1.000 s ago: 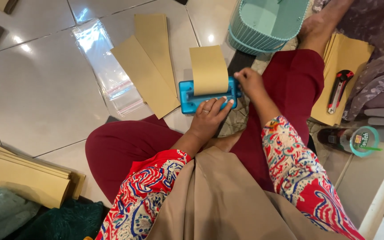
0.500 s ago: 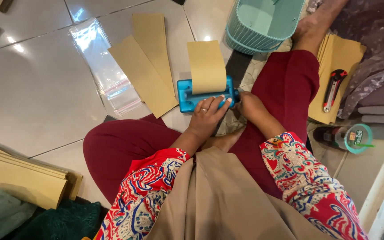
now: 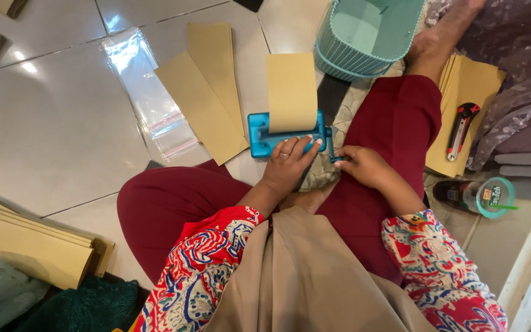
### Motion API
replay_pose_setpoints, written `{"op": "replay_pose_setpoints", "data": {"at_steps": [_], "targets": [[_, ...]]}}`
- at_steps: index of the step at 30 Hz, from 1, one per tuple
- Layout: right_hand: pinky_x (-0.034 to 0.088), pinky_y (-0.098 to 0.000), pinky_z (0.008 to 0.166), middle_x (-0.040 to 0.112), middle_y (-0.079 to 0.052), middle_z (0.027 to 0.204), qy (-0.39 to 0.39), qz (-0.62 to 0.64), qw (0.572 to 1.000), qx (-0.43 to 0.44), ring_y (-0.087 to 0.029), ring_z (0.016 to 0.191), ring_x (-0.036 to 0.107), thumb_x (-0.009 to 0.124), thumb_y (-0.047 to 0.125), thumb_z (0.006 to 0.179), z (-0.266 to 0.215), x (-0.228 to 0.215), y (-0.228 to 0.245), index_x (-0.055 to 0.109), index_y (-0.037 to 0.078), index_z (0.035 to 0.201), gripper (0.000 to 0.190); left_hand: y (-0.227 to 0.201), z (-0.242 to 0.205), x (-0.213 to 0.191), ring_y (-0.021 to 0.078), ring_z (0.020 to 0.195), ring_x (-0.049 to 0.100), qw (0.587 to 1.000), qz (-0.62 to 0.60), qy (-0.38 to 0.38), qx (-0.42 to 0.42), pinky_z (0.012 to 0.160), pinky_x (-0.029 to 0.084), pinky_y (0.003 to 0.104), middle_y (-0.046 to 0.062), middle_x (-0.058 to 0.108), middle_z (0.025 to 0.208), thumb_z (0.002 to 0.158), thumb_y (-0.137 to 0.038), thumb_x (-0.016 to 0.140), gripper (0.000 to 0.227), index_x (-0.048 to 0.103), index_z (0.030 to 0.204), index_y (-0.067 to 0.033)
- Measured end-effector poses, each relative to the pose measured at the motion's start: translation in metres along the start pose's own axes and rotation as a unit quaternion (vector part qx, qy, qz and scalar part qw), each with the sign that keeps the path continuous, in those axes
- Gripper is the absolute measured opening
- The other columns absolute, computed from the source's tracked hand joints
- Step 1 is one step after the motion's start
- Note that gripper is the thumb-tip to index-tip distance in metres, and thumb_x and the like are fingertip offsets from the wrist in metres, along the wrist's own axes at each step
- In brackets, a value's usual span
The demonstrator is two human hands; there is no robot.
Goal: A person sits on the floor and uses a manual blue crimping tool to process long strips of cardboard.
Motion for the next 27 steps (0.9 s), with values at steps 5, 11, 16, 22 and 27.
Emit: {"op": "replay_pose_setpoints", "data": {"at_steps": [5, 11, 16, 22, 27], "targets": [[0.057, -0.0385, 0.068, 0.071, -0.016, 0.086, -0.026, 0.149, 0.988, -0.006, -0.023, 0.070, 0.068, 0.072, 0.013, 0.093, 0.005, 0.000, -0.023, 0.071, 0.002, 0.120, 0.030, 0.001, 0.003, -0.004, 0.0235, 0.113, 0.059, 1.000, -0.009, 0.011, -0.007, 0.098, 0.046, 0.036, 0.007, 0.064, 0.124, 0.111, -0.023, 0.048, 0.028, 0.069, 0.128, -0.0204], [0.059, -0.0331, 0.058, 0.068, -0.013, 0.086, -0.027, 0.238, 0.971, 0.005, -0.019, 0.067, 0.065, 0.069, 0.013, 0.098, 0.014, -0.005, -0.036, 0.072, 0.000, 0.115, 0.022, 0.001, 0.001, -0.002, 0.0236, 0.112, 0.059, 1.000, -0.012, 0.017, -0.010, 0.098, 0.047, 0.037, 0.006, 0.065, 0.125, 0.110, -0.020, 0.047, 0.029, 0.067, 0.130, -0.0213], [0.059, -0.0323, 0.058, 0.067, -0.013, 0.087, -0.042, 0.286, 0.957, -0.006, -0.017, 0.066, 0.063, 0.063, 0.015, 0.103, 0.027, -0.024, -0.026, 0.069, -0.001, 0.111, 0.019, 0.001, 0.001, -0.002, 0.0226, 0.112, 0.060, 0.999, 0.002, 0.033, -0.013, 0.098, 0.048, 0.037, 0.005, 0.065, 0.124, 0.110, -0.018, 0.047, 0.028, 0.067, 0.129, -0.0219], [0.056, -0.0309, 0.056, 0.064, -0.012, 0.085, -0.099, 0.328, 0.938, -0.049, -0.017, 0.063, 0.062, 0.059, 0.014, 0.108, 0.061, -0.045, -0.006, 0.065, -0.001, 0.105, 0.017, 0.001, -0.002, 0.003, 0.0231, 0.113, 0.059, 0.999, -0.006, 0.026, -0.017, 0.099, 0.046, 0.037, 0.005, 0.064, 0.127, 0.109, -0.019, 0.048, 0.029, 0.065, 0.132, -0.0225], [0.058, -0.0270, 0.059, 0.061, -0.008, 0.088, -0.173, 0.358, 0.915, -0.064, -0.017, 0.068, 0.066, 0.069, 0.013, 0.104, 0.114, -0.042, -0.009, 0.059, 0.004, 0.111, 0.015, 0.000, -0.005, 0.006, 0.0232, 0.114, 0.058, 1.000, -0.008, 0.021, -0.020, 0.098, 0.046, 0.036, 0.005, 0.064, 0.126, 0.109, -0.021, 0.049, 0.027, 0.065, 0.131, -0.0222]]}}
Point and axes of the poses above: each hand's wrist, its own z-axis towards the middle knuckle, its own x-axis out of the palm, y = z × x, the point moved 1 cm from there along z, towards the middle knuckle
